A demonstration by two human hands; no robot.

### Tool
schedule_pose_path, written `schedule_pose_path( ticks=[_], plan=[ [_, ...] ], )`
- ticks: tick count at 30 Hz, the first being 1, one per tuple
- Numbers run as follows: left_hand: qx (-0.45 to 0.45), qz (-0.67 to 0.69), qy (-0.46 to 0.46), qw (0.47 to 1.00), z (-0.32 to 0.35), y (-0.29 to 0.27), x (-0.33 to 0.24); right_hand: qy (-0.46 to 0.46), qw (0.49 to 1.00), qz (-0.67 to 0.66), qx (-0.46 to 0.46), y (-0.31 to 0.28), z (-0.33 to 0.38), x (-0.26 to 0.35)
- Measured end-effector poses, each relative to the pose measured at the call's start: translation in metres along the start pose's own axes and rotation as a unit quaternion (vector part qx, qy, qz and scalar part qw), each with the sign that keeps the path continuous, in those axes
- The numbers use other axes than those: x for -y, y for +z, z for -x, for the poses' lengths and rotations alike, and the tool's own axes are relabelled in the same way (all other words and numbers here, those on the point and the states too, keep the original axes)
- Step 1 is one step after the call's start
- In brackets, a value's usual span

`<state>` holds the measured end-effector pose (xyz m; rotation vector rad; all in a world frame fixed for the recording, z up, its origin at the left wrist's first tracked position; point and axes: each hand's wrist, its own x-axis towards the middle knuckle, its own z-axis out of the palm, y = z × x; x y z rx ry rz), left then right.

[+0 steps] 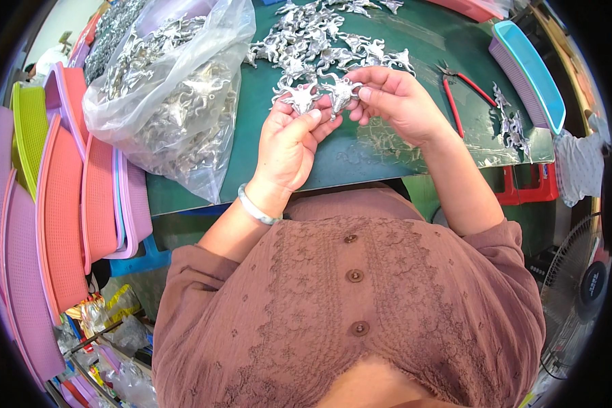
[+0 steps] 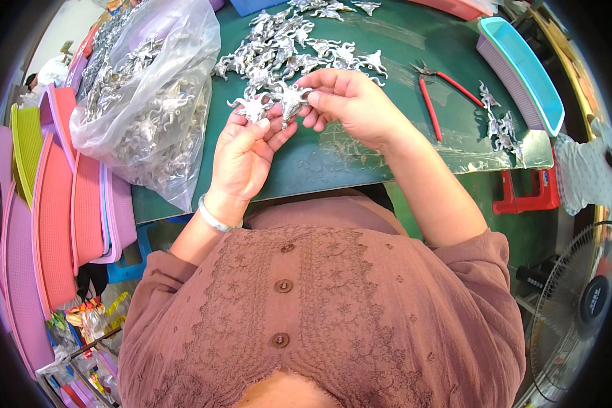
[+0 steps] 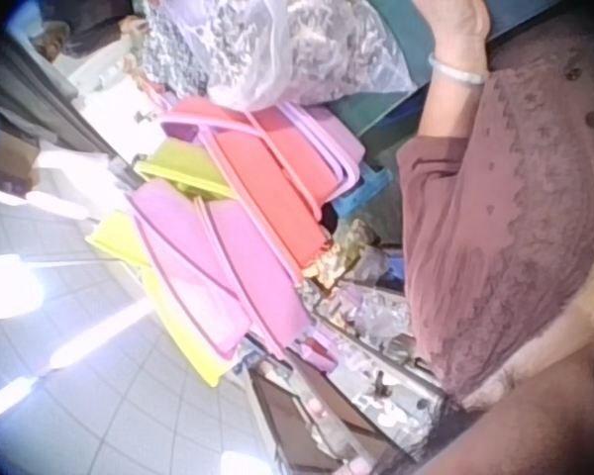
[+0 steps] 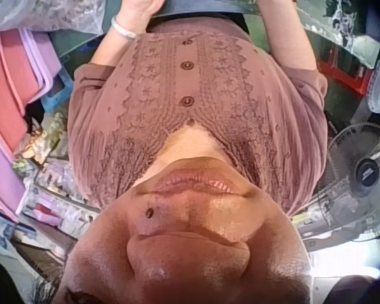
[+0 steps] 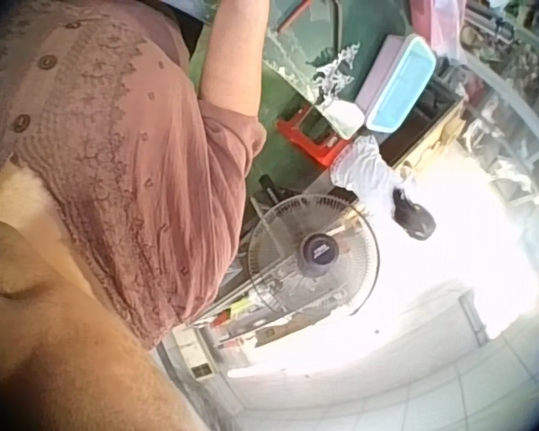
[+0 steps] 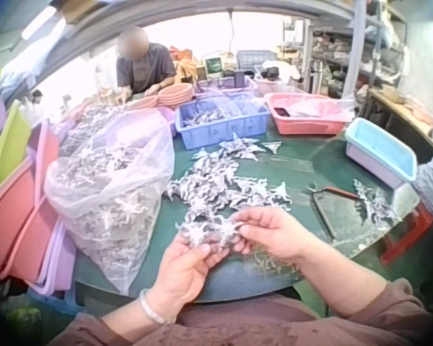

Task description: The person uses red-handled pliers to trim small silver metal pieces on a green workbench. They pick up the metal parts, cut off excess material, and place the finished pieces into a plastic bag.

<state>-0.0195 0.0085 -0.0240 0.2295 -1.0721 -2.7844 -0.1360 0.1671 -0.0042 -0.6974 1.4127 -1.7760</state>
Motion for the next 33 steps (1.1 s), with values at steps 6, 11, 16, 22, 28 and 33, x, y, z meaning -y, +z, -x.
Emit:
schedule_pose_path(
  ticks=[6, 11, 16, 22, 28, 33],
  plan=[
    [0.021, 0.005, -0.007, 1.000, -0.001, -0.004, -0.003, 0.004, 1.000, 0.020, -0.006, -0.002, 0.000, 0.002],
    [0.052, 0.072, -0.034, 0.995, -0.003, -0.009, -0.007, 0.017, 1.000, 0.016, -0.002, -0.002, -0.001, 0.005],
    [0.055, 0.095, -0.052, 0.993, -0.004, -0.012, -0.010, 0.030, 0.999, -0.010, -0.006, 0.002, -0.001, 0.008],
    [0.059, 0.105, -0.053, 0.991, -0.003, -0.012, -0.010, 0.034, 0.999, -0.011, -0.002, 0.001, -0.001, 0.008],
    [0.058, 0.119, -0.069, 0.989, -0.004, -0.013, -0.010, 0.029, 0.999, 0.024, -0.004, 0.001, -0.001, 0.009],
    [0.062, 0.125, -0.079, 0.987, -0.005, -0.015, -0.010, 0.014, 0.998, 0.066, -0.007, 0.001, -0.002, 0.010]
  ],
)
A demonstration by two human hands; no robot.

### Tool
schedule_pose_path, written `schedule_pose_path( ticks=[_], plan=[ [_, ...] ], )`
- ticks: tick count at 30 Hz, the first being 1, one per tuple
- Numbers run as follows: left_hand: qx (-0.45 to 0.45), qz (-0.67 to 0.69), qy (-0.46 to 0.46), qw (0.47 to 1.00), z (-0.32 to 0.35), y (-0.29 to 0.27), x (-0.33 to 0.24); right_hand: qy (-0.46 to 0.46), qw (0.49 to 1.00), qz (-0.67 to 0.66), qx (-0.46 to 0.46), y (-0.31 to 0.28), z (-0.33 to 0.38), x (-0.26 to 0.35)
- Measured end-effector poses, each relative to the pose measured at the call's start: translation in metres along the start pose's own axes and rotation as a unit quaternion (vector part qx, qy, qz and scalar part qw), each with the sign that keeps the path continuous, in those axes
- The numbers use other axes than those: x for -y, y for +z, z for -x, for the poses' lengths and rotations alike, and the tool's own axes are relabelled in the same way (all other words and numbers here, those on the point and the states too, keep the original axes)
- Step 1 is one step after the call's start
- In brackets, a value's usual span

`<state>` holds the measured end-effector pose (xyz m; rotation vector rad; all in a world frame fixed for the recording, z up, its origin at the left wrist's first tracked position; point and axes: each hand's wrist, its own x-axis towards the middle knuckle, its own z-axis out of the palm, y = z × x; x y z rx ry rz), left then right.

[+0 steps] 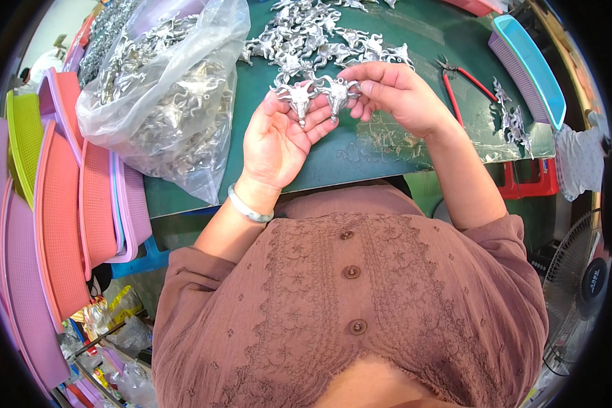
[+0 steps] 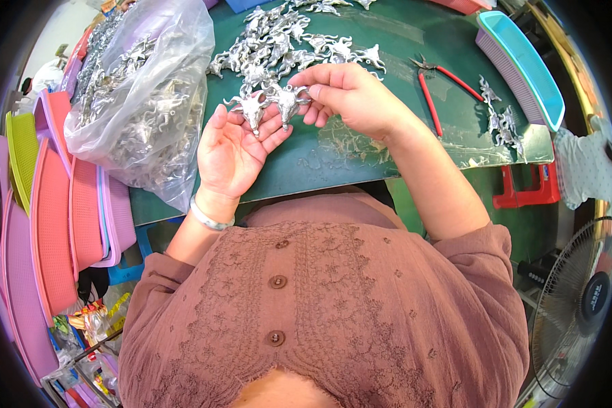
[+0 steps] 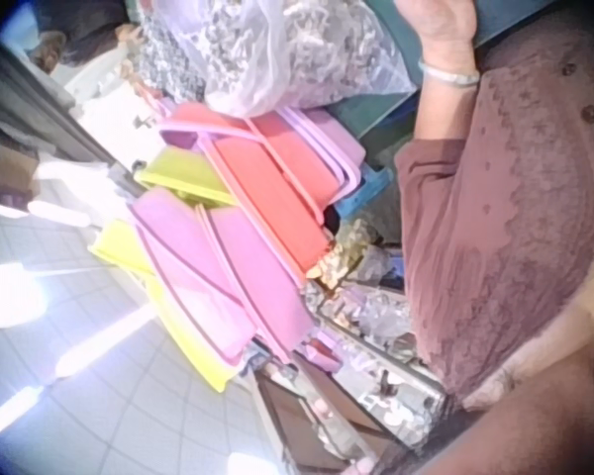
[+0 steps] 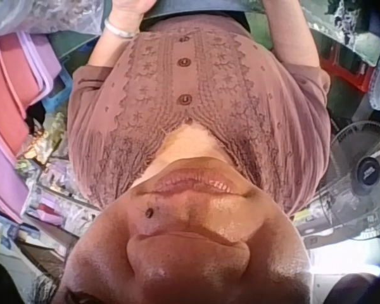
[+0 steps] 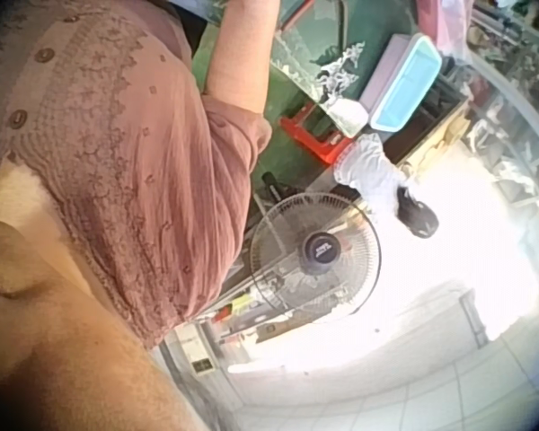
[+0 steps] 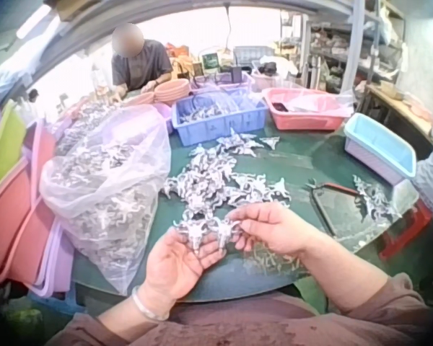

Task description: The person uses red-handled pliers to trim small silver metal pieces on a green workbench. They pick up the metal parts, cut off excess material, and place the finished pieces into a plastic bag.

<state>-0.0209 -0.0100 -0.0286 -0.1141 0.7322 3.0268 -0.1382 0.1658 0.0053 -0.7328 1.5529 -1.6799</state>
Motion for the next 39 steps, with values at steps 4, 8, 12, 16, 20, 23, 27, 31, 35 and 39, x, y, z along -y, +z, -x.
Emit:
schedule_pose_path(
  ticks=[4, 8, 12, 16, 20, 23, 27, 31, 35, 39],
  plan=[
    [-0.002, 0.009, -0.001, 1.000, -0.001, -0.003, 0.000, 0.004, 1.000, 0.009, -0.004, 0.001, -0.002, 0.001],
    [-0.004, 0.010, -0.007, 1.000, -0.002, -0.003, 0.000, 0.008, 1.000, 0.020, -0.004, -0.001, -0.005, -0.001],
    [-0.002, 0.007, -0.001, 1.000, -0.002, -0.006, -0.001, 0.003, 1.000, 0.013, 0.014, -0.003, -0.009, -0.006],
    [0.002, 0.008, 0.004, 1.000, -0.003, -0.007, -0.002, -0.009, 1.000, 0.009, 0.023, -0.002, -0.010, -0.006],
    [0.024, 0.039, -0.009, 0.999, -0.003, -0.013, -0.004, -0.007, 1.000, -0.003, 0.013, 0.000, -0.012, -0.007],
    [0.027, 0.039, -0.011, 0.999, -0.003, -0.013, -0.004, 0.000, 1.000, -0.011, 0.013, 0.000, -0.011, -0.006],
    [-0.003, 0.010, -0.004, 1.000, -0.003, -0.006, -0.003, 0.002, 1.000, -0.002, 0.010, 0.000, -0.011, -0.006],
    [0.001, 0.002, 0.008, 1.000, -0.003, -0.007, -0.001, -0.004, 1.000, 0.005, 0.013, -0.001, -0.011, -0.008],
    [0.002, -0.009, 0.007, 1.000, -0.002, -0.008, -0.002, -0.007, 1.000, 0.014, 0.020, -0.001, -0.011, -0.008],
    [-0.005, -0.034, 0.010, 0.999, -0.002, -0.007, -0.001, -0.007, 1.000, 0.008, 0.014, 0.001, -0.010, -0.008]
  ],
)
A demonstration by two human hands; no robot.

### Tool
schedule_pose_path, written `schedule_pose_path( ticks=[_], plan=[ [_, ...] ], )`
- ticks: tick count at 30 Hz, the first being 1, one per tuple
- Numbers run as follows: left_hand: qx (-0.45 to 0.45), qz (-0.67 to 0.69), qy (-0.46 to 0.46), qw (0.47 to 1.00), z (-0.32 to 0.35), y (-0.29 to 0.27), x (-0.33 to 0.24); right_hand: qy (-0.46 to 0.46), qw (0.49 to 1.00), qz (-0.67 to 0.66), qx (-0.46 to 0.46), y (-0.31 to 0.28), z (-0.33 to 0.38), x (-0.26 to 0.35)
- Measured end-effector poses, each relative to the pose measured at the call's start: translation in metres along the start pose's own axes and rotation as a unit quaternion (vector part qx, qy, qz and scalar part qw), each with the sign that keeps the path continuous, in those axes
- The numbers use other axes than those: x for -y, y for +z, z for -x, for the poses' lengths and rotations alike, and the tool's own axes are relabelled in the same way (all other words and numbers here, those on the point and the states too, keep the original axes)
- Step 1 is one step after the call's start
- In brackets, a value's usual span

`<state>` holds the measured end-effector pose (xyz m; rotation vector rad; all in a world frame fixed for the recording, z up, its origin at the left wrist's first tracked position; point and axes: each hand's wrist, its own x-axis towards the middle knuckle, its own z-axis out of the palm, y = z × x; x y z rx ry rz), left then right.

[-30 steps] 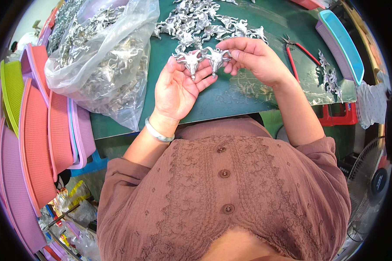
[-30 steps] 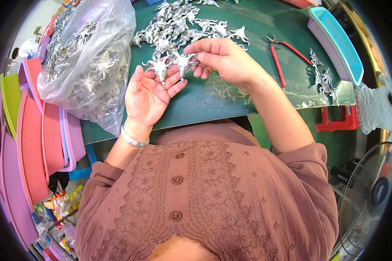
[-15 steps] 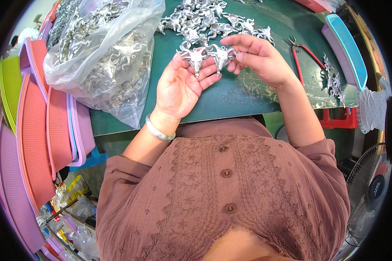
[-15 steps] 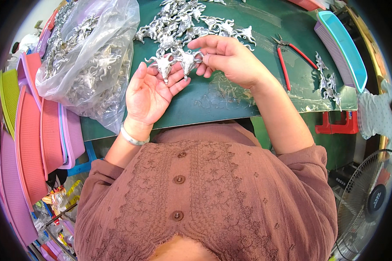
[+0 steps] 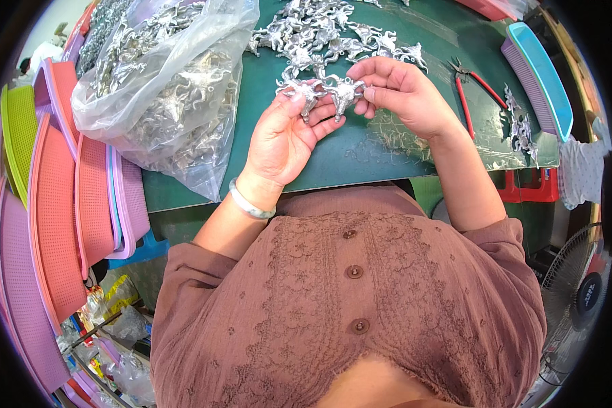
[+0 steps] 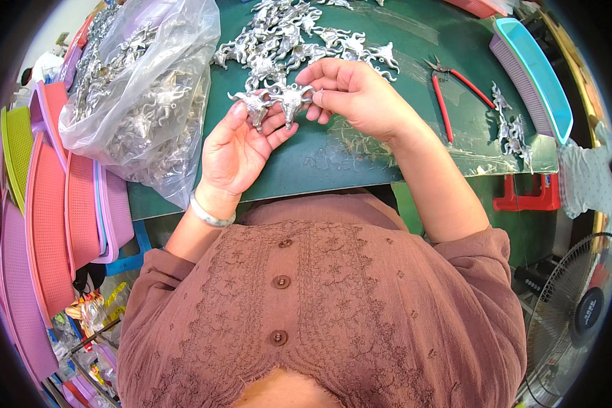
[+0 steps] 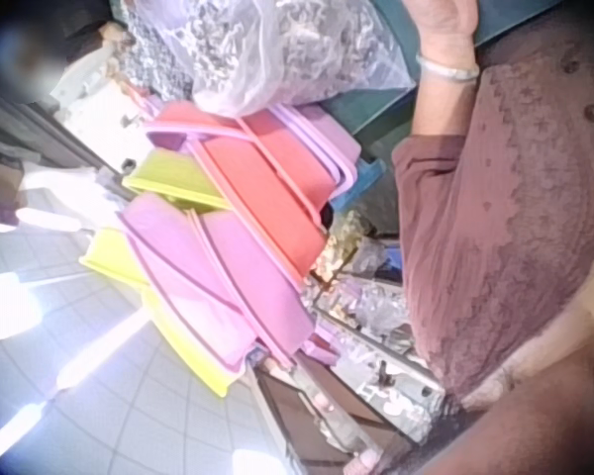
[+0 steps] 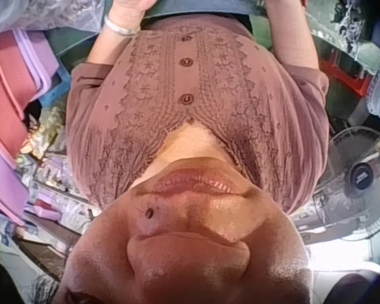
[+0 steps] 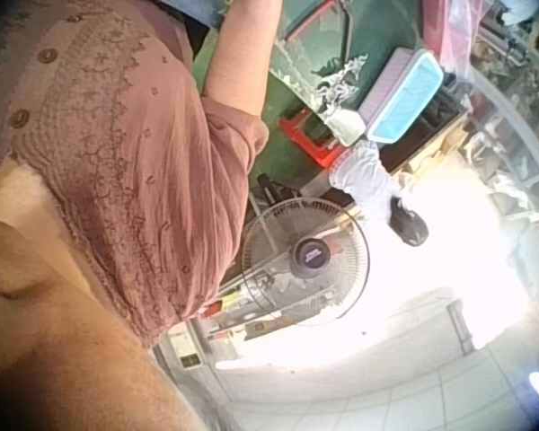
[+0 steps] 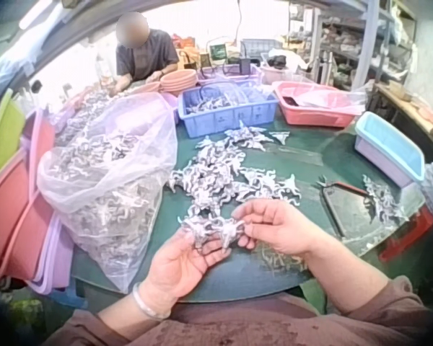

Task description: The person uses red-handled pliers to trim small silver metal pieces on a green workbench. They pick up the metal parts, cut off excess material, and place the finished pieces into a plastic bag.

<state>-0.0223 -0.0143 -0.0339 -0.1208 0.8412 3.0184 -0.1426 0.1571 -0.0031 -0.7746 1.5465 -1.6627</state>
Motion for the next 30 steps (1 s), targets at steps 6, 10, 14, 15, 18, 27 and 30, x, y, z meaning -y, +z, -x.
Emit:
schedule_pose_path(
  ticks=[6, 10, 14, 15, 18, 27, 30],
  plan=[
    [-0.013, -0.061, 0.023, 0.998, 0.001, 0.001, 0.003, -0.003, 1.000, 0.003, 0.002, 0.000, 0.001, 0.000],
    [-0.020, -0.094, 0.034, 0.995, 0.000, 0.004, 0.005, -0.005, 1.000, 0.001, -0.004, 0.000, 0.002, 0.000],
    [-0.008, -0.005, -0.004, 1.000, -0.002, 0.002, 0.002, -0.028, 0.999, -0.042, 0.015, 0.000, 0.000, -0.005],
    [0.005, 0.013, -0.015, 1.000, -0.003, 0.000, 0.001, -0.037, 0.998, -0.053, 0.019, 0.001, 0.000, -0.005],
    [0.031, 0.065, -0.046, 0.996, -0.004, 0.003, -0.001, -0.083, 0.994, -0.072, 0.026, 0.004, 0.000, -0.007],
    [0.164, 0.163, -0.082, 0.970, -0.007, -0.004, -0.002, -0.188, 0.982, -0.005, 0.001, 0.005, 0.002, -0.008],
    [0.168, 0.163, -0.088, 0.968, -0.006, -0.004, -0.002, -0.203, 0.978, 0.040, -0.010, 0.004, 0.004, -0.006]
  ],
)
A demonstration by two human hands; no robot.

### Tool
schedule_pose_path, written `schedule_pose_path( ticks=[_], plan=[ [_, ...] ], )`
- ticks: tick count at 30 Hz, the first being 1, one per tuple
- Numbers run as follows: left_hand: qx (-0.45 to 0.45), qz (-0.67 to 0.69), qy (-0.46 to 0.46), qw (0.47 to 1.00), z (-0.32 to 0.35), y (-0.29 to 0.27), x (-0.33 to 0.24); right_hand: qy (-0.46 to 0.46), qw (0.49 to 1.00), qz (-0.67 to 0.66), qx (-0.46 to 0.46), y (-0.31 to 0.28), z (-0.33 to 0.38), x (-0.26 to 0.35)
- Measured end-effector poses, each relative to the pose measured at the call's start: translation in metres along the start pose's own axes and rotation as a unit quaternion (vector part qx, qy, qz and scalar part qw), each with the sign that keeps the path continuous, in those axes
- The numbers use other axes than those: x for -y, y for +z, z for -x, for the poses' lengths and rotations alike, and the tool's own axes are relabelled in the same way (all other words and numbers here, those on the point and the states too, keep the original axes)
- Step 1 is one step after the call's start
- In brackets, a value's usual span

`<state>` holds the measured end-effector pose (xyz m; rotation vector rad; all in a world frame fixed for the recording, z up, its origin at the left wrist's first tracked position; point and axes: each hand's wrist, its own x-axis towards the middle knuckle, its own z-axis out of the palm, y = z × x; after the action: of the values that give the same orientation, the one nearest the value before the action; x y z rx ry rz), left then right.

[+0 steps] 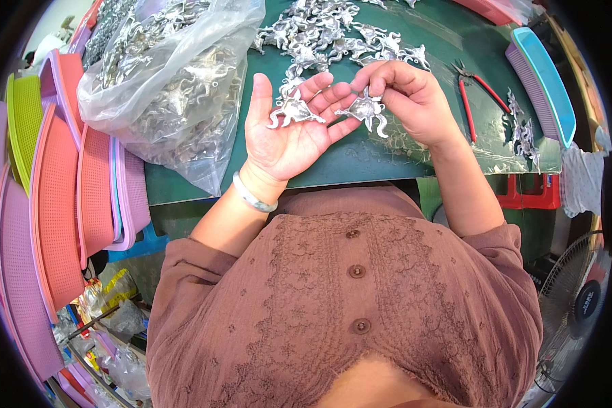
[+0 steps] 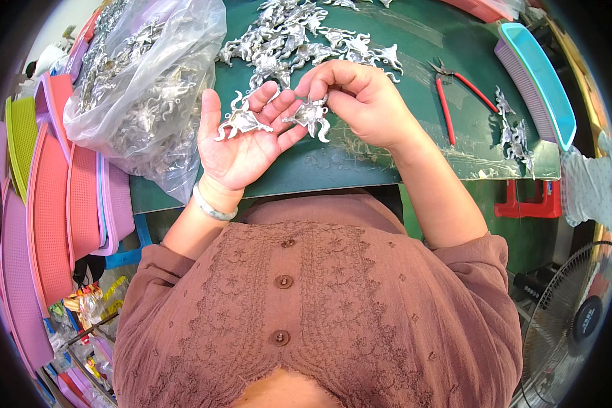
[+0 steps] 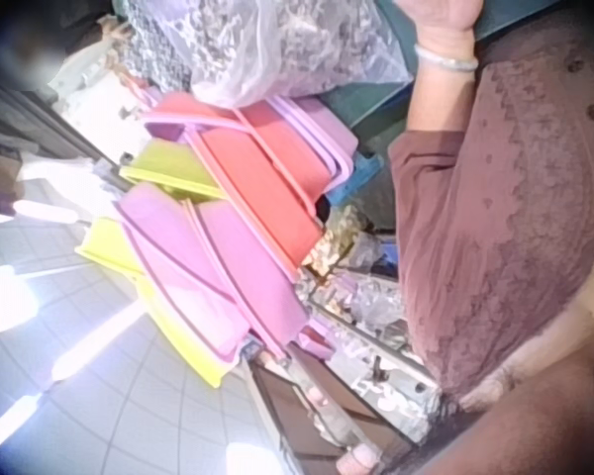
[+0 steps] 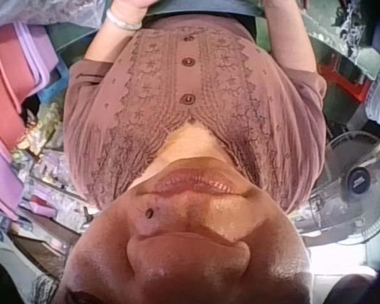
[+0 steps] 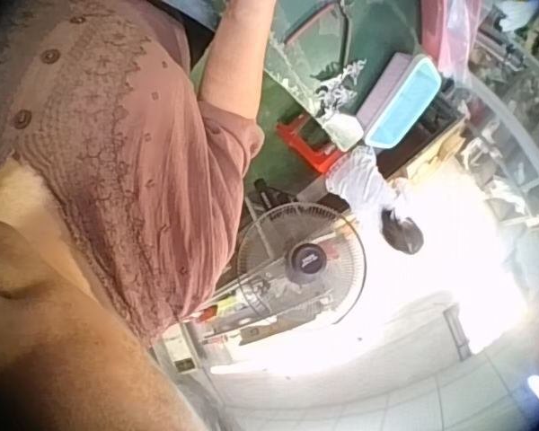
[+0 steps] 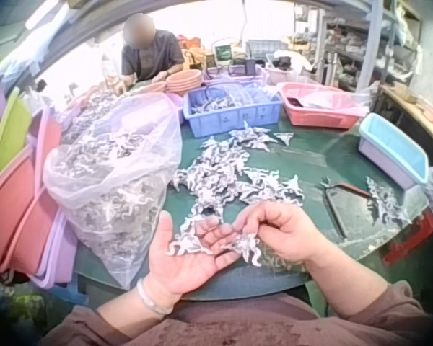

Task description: The person uses red-handled pliers to trim small silver metal pieces on a green workbench. They pick up the metal parts, cut off excess material, and place the finished pieces into a plastic bag.

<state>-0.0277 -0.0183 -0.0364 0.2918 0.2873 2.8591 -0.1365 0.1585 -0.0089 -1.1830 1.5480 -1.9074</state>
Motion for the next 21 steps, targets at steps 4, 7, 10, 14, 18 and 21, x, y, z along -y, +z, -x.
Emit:
schedule_pose_path(
  ticks=[4, 7, 10, 14, 18, 21],
  plan=[
    [0.014, -0.017, -0.001, 1.000, 0.000, 0.003, 0.001, -0.024, 0.998, 0.050, 0.003, -0.002, 0.003, -0.001],
    [0.020, -0.017, -0.005, 1.000, 0.000, 0.004, 0.001, -0.033, 0.998, 0.060, 0.001, -0.002, 0.004, -0.001],
    [0.016, -0.023, -0.009, 1.000, 0.000, 0.005, 0.000, -0.042, 0.997, 0.070, -0.002, -0.002, 0.004, -0.002],
    [-0.053, -0.040, 0.009, 0.998, 0.002, 0.014, 0.002, -0.043, 0.997, 0.065, 0.000, 0.001, 0.004, -0.003],
    [-0.064, -0.049, 0.009, 0.997, 0.003, 0.017, 0.000, -0.034, 0.998, 0.061, -0.003, 0.002, 0.003, -0.004],
    [-0.072, -0.064, 0.008, 0.995, 0.002, 0.017, -0.001, -0.028, 0.997, 0.068, -0.003, 0.004, 0.003, 0.000]
  ],
)
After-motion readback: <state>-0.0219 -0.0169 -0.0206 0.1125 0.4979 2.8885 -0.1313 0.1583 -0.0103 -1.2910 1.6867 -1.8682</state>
